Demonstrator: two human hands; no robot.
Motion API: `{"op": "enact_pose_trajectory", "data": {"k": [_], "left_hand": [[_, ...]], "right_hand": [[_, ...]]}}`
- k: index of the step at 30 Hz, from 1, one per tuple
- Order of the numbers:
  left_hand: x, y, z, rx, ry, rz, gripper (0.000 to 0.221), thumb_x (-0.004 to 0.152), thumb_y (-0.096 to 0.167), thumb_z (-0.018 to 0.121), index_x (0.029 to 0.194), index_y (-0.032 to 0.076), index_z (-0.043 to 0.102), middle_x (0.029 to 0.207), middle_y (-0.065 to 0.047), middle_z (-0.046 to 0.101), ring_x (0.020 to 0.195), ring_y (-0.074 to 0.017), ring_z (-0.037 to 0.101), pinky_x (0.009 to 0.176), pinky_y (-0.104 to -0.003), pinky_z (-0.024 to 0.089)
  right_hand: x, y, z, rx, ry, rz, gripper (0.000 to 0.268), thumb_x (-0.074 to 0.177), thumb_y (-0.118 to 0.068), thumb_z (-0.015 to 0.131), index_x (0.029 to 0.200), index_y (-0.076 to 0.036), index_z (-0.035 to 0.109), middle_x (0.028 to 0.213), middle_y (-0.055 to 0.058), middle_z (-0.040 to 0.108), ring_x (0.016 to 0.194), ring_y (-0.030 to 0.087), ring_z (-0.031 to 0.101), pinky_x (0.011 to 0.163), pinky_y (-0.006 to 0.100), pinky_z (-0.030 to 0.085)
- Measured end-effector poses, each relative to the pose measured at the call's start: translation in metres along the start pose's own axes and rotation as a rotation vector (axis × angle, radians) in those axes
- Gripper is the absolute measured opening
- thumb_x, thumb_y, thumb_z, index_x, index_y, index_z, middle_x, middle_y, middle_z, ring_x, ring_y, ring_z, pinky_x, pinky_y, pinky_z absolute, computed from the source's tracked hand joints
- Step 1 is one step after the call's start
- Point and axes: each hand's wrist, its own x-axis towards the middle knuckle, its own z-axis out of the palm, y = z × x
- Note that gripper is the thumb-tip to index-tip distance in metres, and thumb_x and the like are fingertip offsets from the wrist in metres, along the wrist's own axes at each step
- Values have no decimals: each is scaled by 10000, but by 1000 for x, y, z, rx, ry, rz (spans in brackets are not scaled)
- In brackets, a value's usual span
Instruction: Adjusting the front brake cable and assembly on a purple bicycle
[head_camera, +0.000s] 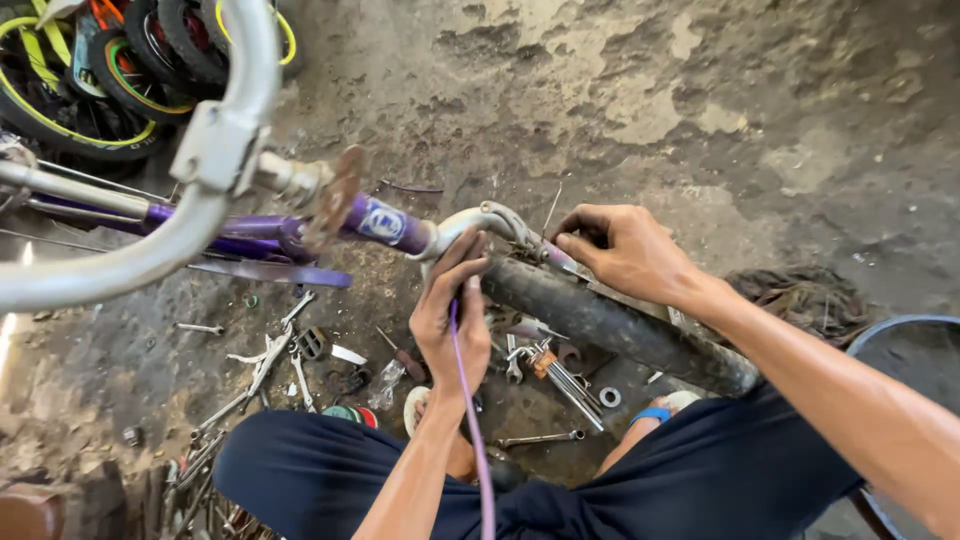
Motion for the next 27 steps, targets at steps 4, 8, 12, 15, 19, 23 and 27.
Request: {"op": "enact_pose_trajectory", "data": {"k": [4,8,12,15,19,23,27], "left_hand": [[-1,4,1,0,3,-15,149,995,-70,541,1004,-61,690,1241,-256,702,1160,-384,706,926,-431,624],[-2,6,2,15,22,-33,136,980,-74,561,969,-98,694,1202,-303,701,1121,-420,723,885,-434,650],[-6,3,2,43,31,-53,122,969,-80,570,951,-113,686,1188,-321,698,1105,-447,726,867,-454,655],[-7,3,2,33,40,-52,134,990,-49,565,951,-110,678,1188,-328,693,1096,-442,725,870,-457,646],[-7,4,4,13,54,-65,126,985,-70,563,952,-109,679,1184,-334,690,1093,-456,724,866,-476,646],[-5,4,5,-11,61,-74,127,982,-83,561,952,-118,679,1185,-344,684,1094,-469,720,861,-485,646],[-3,5,6,-28,69,-75,127,991,-75,560,957,-112,677,1184,-337,686,1099,-460,717,870,-488,639]], "right_hand": [[-6,-1,-13,-88,-67,-85,166,893,-198,719,1015,-99,772,737,179,719,694,318,695,667,453,530],[-6,4,-14,-199,-62,-329,169,880,-146,709,1044,-113,731,697,152,742,698,426,715,617,494,550],[13,30,-7,-333,-10,-765,157,971,-170,636,1110,-137,702,670,63,612,610,286,660,549,387,547],[29,33,-3,-505,35,-1059,251,1033,-185,487,1128,-150,716,695,19,512,586,213,561,535,332,514],[44,31,-4,-531,20,-1278,332,1031,-127,402,1100,-137,726,731,37,505,579,195,522,543,301,490],[50,24,0,-553,54,-1369,223,1011,-51,527,1048,-119,736,735,58,550,557,191,523,521,282,471],[51,25,6,-592,74,-1380,162,1004,-36,590,989,-112,732,672,46,514,539,196,509,520,277,463]]}}
